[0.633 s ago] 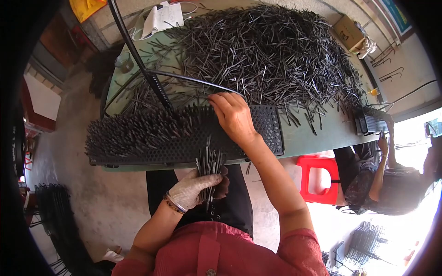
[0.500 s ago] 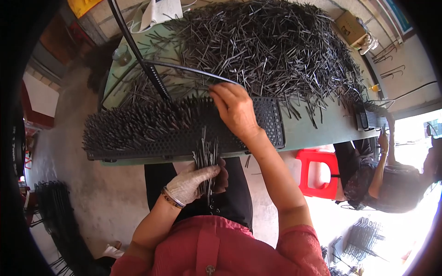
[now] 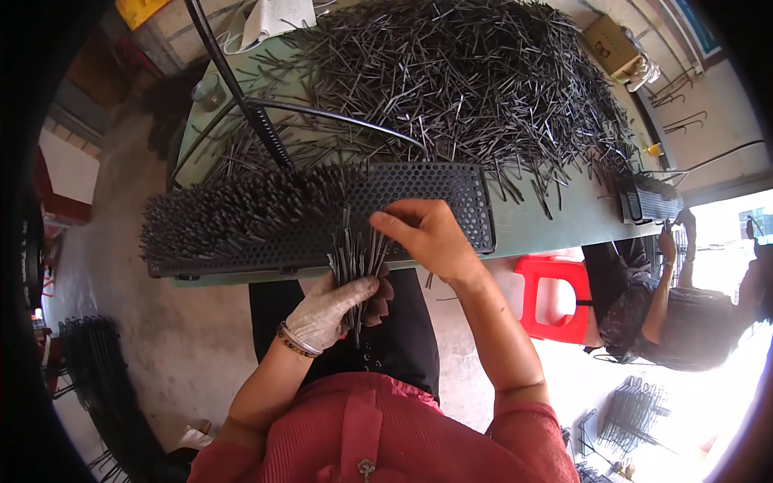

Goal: Manually picking metal rods from a pile and inserting them into a perforated grid jig.

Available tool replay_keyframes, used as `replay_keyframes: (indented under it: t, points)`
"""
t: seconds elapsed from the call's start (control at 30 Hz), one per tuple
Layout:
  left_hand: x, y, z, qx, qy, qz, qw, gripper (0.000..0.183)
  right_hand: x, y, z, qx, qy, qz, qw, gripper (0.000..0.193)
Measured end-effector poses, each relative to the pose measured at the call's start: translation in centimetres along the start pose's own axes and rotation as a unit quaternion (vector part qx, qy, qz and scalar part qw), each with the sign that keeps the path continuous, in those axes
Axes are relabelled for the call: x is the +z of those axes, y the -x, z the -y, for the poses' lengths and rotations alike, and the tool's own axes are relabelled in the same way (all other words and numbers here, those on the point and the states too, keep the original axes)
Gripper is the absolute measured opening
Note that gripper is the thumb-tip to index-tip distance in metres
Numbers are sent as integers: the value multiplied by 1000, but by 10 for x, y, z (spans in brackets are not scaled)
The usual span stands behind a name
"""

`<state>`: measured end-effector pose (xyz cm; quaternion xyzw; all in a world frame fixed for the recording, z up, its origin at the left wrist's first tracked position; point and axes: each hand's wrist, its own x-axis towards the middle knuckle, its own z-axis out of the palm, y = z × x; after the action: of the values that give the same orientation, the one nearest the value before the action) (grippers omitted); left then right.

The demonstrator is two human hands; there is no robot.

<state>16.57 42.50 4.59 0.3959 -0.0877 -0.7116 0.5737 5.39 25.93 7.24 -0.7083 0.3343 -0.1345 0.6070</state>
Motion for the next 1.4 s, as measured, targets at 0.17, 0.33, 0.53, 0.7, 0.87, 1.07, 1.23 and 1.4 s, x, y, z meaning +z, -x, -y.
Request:
replay_keyframes:
  t: [0.17,0.33,0.53,0.7,0.87,1.07,1.23,1.4]
  points:
    - [-1,-1,3,-9,-20,-23,1000,31,-1,-5,-2,6,-35,2,999,24]
    - [1,0,-1,-2,-34,-25,999,32,2,-11,-2,-4,-119,-29,993,22]
    - [5,2,-1,8,-26,-48,998,23,5,-6,-5,-3,-110,20,994,25]
    - [1,-2,8,19,16,-47,999,20,5,-5,-7,-7,-62,-11,998,22]
    - [5,0,7,18,16,-70,997,19,7,-6,-9,-3,-153,-20,988,22]
    - [4,1,7,19,17,-102,994,20,2,-8,-7,-2,-150,-31,988,24]
    - [3,0,11,20,22,-100,994,22,-1,-11,-7,-6,-131,-64,989,22]
    - [7,4,12,26,-13,-128,991,23,-14,-19,2,-104,-83,-176,975,17]
